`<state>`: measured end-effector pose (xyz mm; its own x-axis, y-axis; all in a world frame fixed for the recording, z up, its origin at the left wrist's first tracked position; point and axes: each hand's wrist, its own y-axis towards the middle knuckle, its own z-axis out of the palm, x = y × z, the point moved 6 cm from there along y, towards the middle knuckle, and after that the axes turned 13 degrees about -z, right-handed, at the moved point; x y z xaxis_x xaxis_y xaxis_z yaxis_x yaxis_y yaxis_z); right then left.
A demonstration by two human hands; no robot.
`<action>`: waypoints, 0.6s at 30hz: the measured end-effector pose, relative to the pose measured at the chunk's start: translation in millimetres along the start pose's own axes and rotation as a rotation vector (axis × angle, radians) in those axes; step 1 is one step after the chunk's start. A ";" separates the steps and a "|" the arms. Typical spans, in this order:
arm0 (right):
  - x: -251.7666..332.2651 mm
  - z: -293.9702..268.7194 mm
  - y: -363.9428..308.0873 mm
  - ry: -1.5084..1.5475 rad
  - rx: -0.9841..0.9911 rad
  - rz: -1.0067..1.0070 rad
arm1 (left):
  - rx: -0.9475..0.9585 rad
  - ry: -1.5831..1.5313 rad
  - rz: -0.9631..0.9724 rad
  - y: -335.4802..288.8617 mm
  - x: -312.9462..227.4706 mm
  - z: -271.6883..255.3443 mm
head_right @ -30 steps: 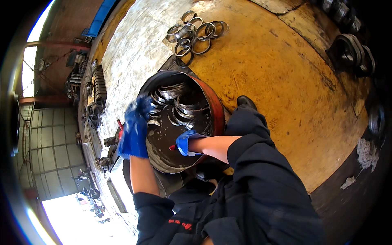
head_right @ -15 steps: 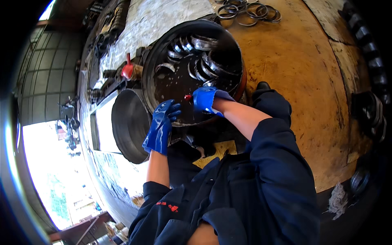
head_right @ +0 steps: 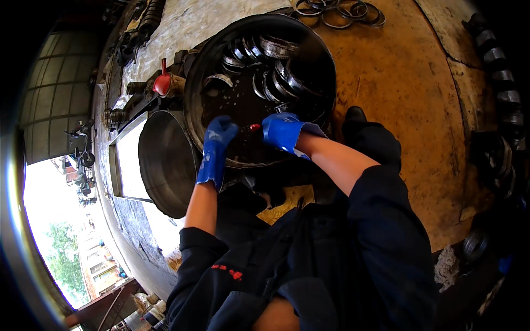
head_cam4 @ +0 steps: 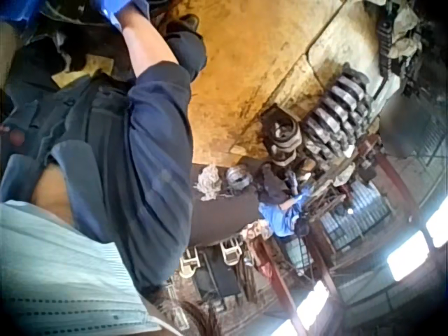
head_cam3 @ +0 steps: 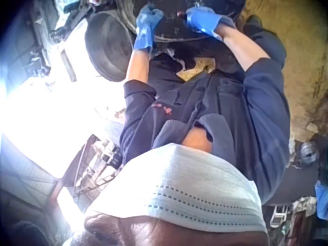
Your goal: The person cleans metal ring components by dipping them into a container of fluid and scrubbing them with a brush.
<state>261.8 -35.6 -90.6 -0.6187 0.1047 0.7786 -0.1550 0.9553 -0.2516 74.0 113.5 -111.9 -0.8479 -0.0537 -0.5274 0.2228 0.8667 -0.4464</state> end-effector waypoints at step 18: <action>-12.3 23.7 27.2 -0.118 0.088 0.080 | -0.270 1.399 0.487 208.4 -111.3 1.4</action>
<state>247.0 -17.4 -120.7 -0.7170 0.1418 0.6825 -0.1651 0.9167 -0.3638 215.4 299.4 -147.2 -0.5152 0.6266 0.5848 0.6492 0.7307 -0.2111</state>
